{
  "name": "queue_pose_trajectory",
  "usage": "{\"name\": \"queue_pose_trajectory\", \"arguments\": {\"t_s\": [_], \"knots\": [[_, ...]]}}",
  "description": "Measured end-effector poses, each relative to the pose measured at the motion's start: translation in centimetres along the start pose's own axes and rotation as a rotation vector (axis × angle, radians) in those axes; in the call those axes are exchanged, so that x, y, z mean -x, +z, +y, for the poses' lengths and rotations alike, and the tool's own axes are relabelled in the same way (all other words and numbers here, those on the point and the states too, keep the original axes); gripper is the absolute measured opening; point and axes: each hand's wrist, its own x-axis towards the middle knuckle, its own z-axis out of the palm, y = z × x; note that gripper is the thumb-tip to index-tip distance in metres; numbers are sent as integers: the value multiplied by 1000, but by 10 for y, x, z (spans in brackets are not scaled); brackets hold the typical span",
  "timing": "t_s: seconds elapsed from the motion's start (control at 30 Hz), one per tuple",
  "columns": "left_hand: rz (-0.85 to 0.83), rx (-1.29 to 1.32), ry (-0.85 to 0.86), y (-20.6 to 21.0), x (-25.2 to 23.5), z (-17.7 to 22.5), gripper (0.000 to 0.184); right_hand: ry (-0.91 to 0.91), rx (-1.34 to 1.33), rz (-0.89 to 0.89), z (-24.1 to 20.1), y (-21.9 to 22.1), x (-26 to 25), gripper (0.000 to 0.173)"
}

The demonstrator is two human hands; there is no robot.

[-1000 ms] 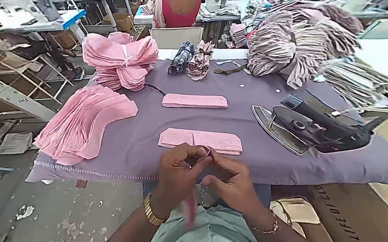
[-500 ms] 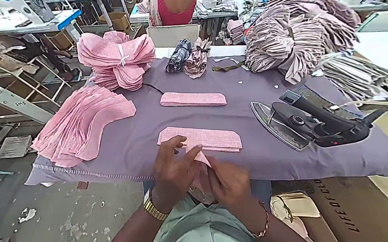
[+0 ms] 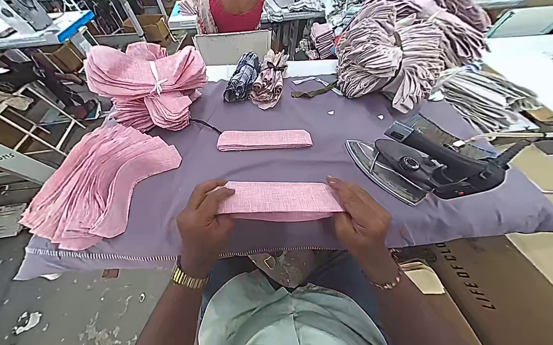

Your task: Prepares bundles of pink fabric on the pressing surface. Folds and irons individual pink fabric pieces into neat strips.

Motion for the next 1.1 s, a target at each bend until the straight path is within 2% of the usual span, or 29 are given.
{"name": "queue_pose_trajectory", "arguments": {"t_s": [0.07, 0.13, 0.2, 0.3, 0.4, 0.6, 0.73, 0.9, 1.1], "knots": [[-128, -276, -47, 5, -11, -8, 30, 13, 118, -74, 18, 11, -4, 32], [-246, -359, -74, 8, -19, -22, 34, 44, 134, -122, 31, 16, -5, 33], [-262, -272, -2, 9, -22, -28, 37, 50, 47, -128, 30, 15, -7, 31], [-315, -55, 178, 9, -14, -27, 26, -16, -37, -161, 23, 4, -1, 24], [-428, -77, 195, 9, -7, -34, 35, -29, 38, -279, 27, 1, 9, 31], [-488, -27, 134, 5, -11, -35, 41, 71, -27, -369, 29, -7, 9, 32], [-523, 173, 107, -2, -16, -42, 40, 35, -166, -422, 41, -18, 4, 31], [-457, 134, 114, 0, -19, -45, 32, -27, -72, -319, 39, -7, 8, 32], [-488, 123, 90, -6, -21, -49, 26, 169, -32, -281, 26, -3, 7, 33]]}}
